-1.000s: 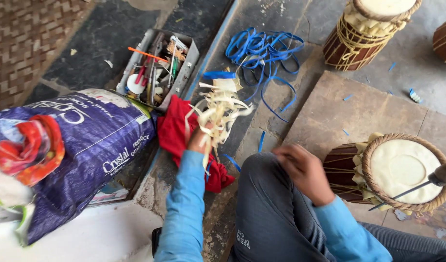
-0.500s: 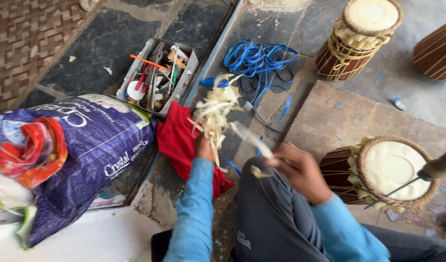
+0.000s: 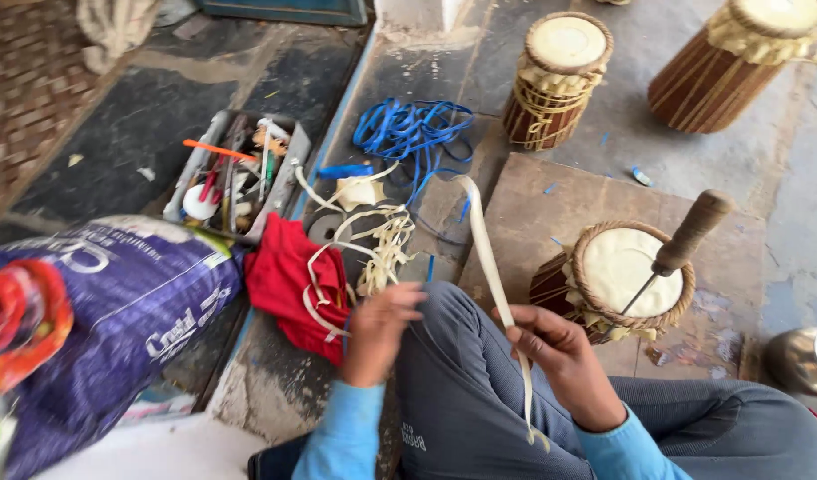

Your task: The person sits cross-legged on the floor and repairs a small drum by threading a white strap through holes in the drumhead. They use a pointed tool to guide the strap and a hammer to tap it into place, then cut the strap with scissors.

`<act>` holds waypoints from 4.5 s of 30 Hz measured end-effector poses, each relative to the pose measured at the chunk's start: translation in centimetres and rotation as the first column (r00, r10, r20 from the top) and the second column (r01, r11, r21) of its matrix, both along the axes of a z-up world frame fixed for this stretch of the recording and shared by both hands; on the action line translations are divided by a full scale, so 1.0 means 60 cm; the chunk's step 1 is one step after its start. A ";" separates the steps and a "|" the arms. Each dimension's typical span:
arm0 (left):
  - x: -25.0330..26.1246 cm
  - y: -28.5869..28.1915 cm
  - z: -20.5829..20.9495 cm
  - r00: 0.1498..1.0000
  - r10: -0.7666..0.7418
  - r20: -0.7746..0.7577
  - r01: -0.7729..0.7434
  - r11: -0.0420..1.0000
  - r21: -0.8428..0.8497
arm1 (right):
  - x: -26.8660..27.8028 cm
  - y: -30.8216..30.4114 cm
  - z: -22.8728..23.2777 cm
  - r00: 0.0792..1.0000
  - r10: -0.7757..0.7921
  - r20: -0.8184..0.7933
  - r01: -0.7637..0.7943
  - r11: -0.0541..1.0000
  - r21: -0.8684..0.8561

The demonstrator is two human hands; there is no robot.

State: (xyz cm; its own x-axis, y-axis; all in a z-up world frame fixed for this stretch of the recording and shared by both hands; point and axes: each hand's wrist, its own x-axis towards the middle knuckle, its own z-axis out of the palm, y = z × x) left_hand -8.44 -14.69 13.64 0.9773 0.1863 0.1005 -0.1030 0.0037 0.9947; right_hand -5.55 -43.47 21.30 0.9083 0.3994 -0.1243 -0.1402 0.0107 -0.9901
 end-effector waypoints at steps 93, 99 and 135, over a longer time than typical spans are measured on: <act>0.091 -0.258 0.074 0.996 -0.032 -0.088 0.022 0.993 -0.112 | -0.319 -0.349 -0.178 0.779 -0.010 -0.627 0.399 0.779 0.483; 0.089 -0.253 0.060 0.995 -0.089 -0.044 0.084 0.992 -0.089 | -0.306 -0.332 -0.125 0.939 -0.032 -0.342 -0.044 0.976 -0.211; 0.077 -0.394 -0.066 0.909 -0.351 -0.225 0.413 0.837 0.360 | -0.258 -0.309 -0.065 0.985 0.174 -0.003 -0.148 0.827 -0.542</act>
